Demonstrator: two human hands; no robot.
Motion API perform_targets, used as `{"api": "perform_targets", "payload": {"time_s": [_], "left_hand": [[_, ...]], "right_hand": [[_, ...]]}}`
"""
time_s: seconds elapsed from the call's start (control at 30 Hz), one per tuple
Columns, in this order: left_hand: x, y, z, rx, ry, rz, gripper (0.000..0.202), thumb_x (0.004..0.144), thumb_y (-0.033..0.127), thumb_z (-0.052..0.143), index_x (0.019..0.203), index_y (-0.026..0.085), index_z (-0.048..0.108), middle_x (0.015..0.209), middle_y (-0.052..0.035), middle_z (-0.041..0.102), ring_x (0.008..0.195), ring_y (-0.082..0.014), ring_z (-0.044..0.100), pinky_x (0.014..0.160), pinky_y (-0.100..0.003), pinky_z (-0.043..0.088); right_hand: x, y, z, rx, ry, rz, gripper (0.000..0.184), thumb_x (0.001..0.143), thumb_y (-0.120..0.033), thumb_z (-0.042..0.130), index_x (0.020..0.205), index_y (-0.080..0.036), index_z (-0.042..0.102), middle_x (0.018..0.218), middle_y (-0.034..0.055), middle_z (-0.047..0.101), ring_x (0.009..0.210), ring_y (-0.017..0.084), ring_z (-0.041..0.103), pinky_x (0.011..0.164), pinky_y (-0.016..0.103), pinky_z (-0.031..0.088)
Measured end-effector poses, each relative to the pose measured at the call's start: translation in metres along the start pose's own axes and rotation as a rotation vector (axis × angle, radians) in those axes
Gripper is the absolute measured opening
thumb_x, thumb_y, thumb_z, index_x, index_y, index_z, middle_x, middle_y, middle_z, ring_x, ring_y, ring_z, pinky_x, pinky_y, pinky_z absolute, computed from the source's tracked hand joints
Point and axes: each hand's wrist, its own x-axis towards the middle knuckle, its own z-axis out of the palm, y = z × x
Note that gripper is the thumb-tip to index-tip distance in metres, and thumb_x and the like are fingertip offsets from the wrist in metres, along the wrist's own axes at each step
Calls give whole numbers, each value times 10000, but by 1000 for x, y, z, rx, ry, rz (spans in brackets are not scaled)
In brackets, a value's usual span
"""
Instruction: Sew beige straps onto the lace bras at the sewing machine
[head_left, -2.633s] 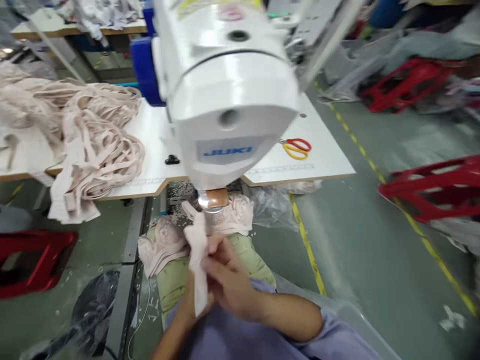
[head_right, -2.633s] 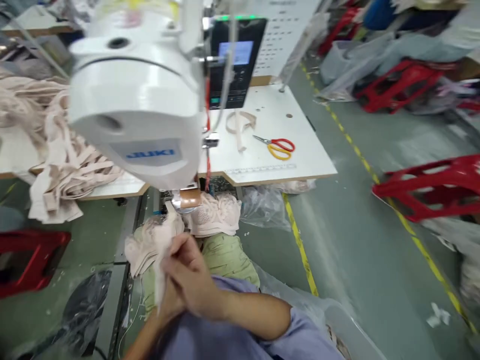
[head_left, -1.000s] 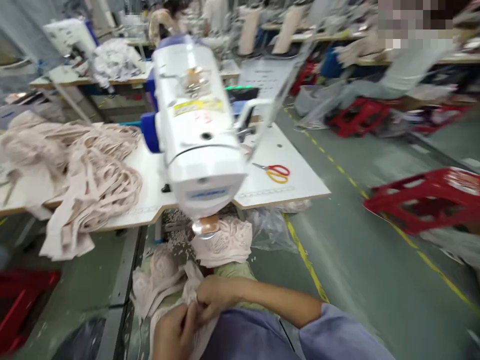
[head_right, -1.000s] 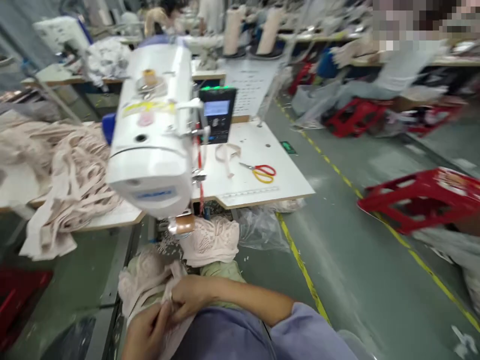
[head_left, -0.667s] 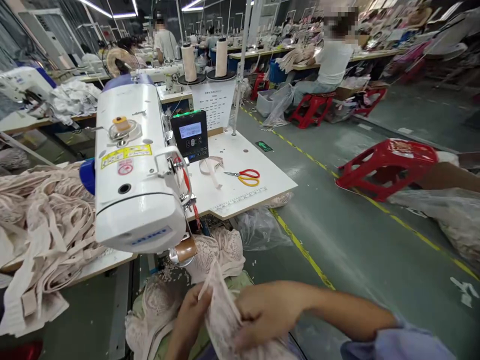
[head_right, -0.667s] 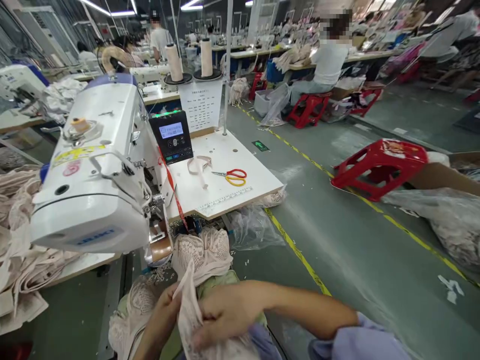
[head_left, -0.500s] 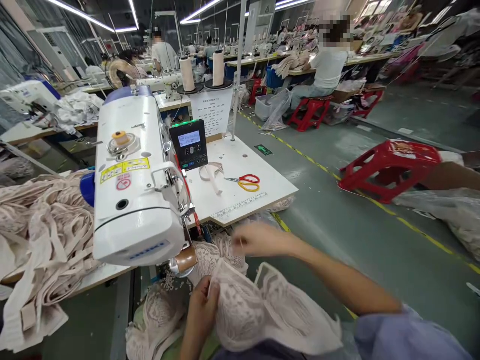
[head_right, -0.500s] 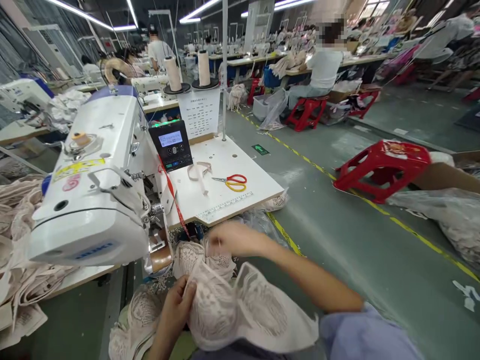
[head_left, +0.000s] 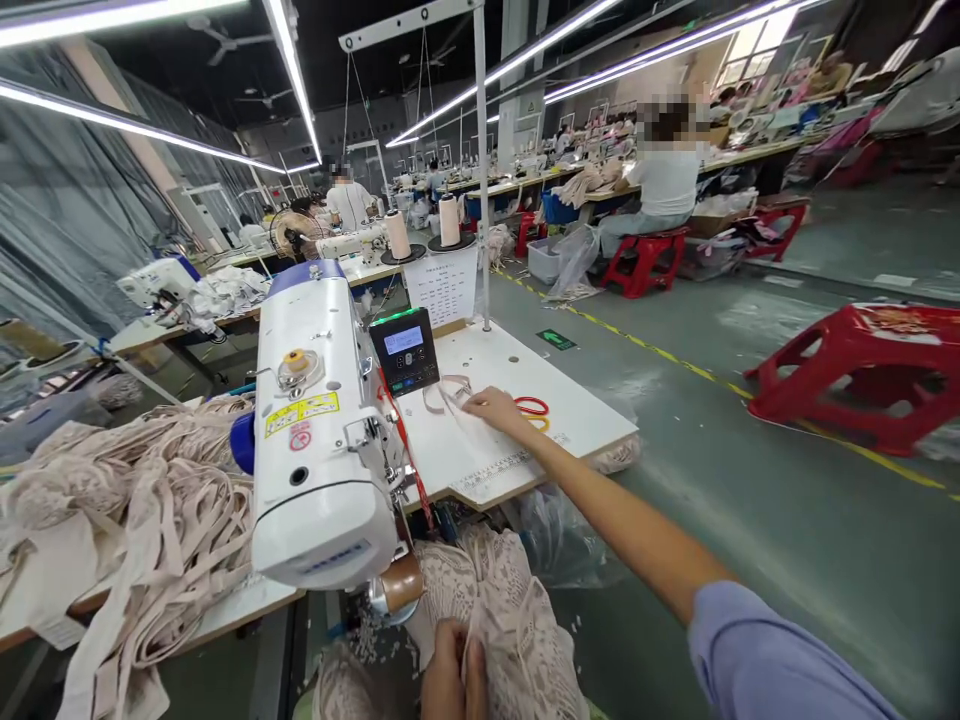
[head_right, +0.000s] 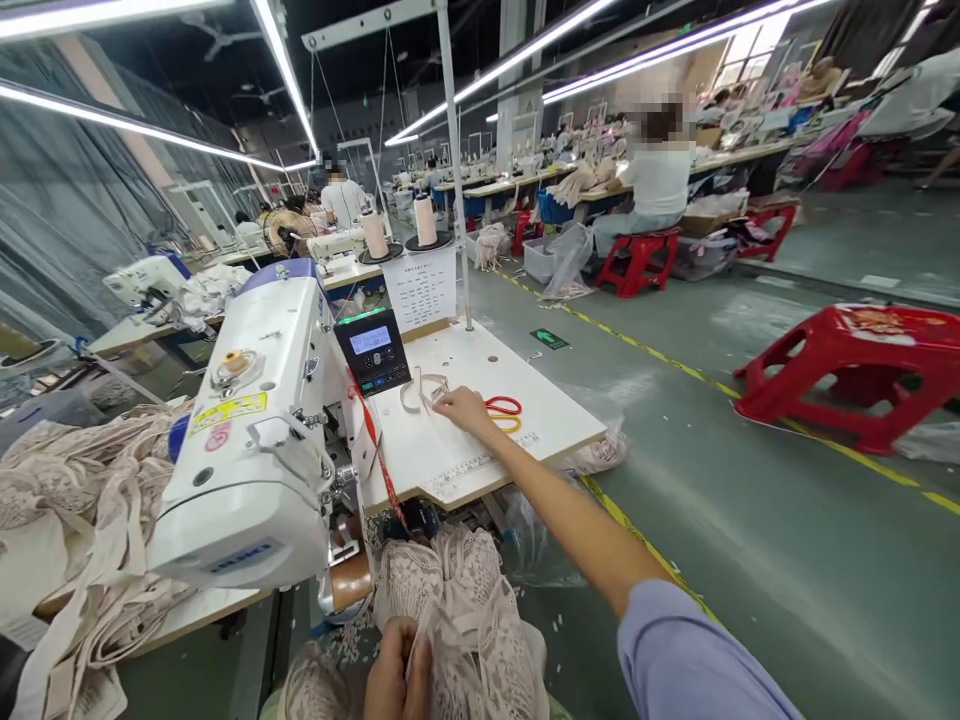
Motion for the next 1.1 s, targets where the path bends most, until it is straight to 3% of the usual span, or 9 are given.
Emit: {"api": "perform_targets", "payload": {"time_s": [0.1, 0.17, 0.33, 0.4, 0.47, 0.7, 0.8, 0.93, 1.1], "left_hand": [[1, 26, -4, -62, 31, 150, 387, 964, 451, 367, 1191, 223, 582, 839, -84, 682, 765, -234, 653, 726, -325, 477], [0, 45, -13, -101, 13, 294, 318, 965, 353, 384, 1094, 229, 647, 1009, -111, 709, 942, -234, 666, 835, -324, 488], [-6, 71, -45, -160, 37, 369, 278, 909, 309, 538, 1141, 199, 644, 1053, -102, 712, 977, -233, 657, 868, -327, 498], [-10, 74, -53, -173, -43, 350, 260, 899, 339, 572, 1092, 197, 673, 987, -84, 714, 902, -221, 653, 818, -310, 495], [-13, 76, -56, -162, -124, 304, 242, 939, 340, 515, 941, 194, 708, 821, -51, 688, 752, -180, 618, 720, -277, 466], [-6, 85, -57, -315, -129, 145, 417, 931, 386, 530, 570, 179, 546, 513, 31, 467, 496, -100, 414, 496, -235, 320], [0, 79, -71, -109, 26, 286, 220, 937, 294, 521, 825, 189, 679, 730, -18, 675, 657, -137, 600, 625, -230, 448], [7, 59, -90, 391, 284, 431, 295, 958, 248, 447, 1152, 207, 666, 908, -66, 744, 791, -177, 685, 657, -232, 484], [8, 48, -103, 487, 238, 271, 293, 956, 310, 474, 1105, 238, 715, 947, -60, 766, 829, -193, 715, 715, -239, 525]], "right_hand": [[-27, -2, -12, 327, -17, -82, 418, 956, -547, 418, 859, -173, 577, 711, -2, 566, 548, 102, 489, 479, 222, 444], [-59, -8, -6, 504, -57, -112, 441, 929, -610, 386, 799, -210, 518, 625, -35, 472, 460, 88, 361, 378, 196, 329], [-165, -37, 32, 920, -374, 64, 335, 799, -486, 699, 854, -207, 522, 664, -46, 519, 457, 53, 409, 412, 175, 356], [-196, -47, 46, 960, -554, 150, 319, 770, -424, 756, 862, -189, 561, 700, -31, 561, 503, 64, 481, 459, 188, 401], [-212, -51, 58, 947, -610, 192, 314, 769, -418, 764, 863, -177, 587, 702, -29, 561, 531, 69, 491, 484, 195, 410], [-193, -44, 75, 977, -406, 278, 295, 821, -456, 707, 901, -178, 644, 528, -56, 524, 463, 82, 478, 461, 206, 398], [-172, -45, 80, 942, -330, 255, 309, 792, -468, 727, 792, -175, 632, 513, -44, 567, 437, 80, 498, 453, 204, 409], [-145, -50, 90, 850, -465, 220, 302, 742, -451, 754, 786, -180, 628, 562, -19, 629, 508, 117, 590, 496, 222, 462], [-129, -64, 94, 590, -416, 23, 212, 750, -396, 718, 790, -209, 626, 639, -9, 634, 648, 171, 611, 631, 304, 524]]}}
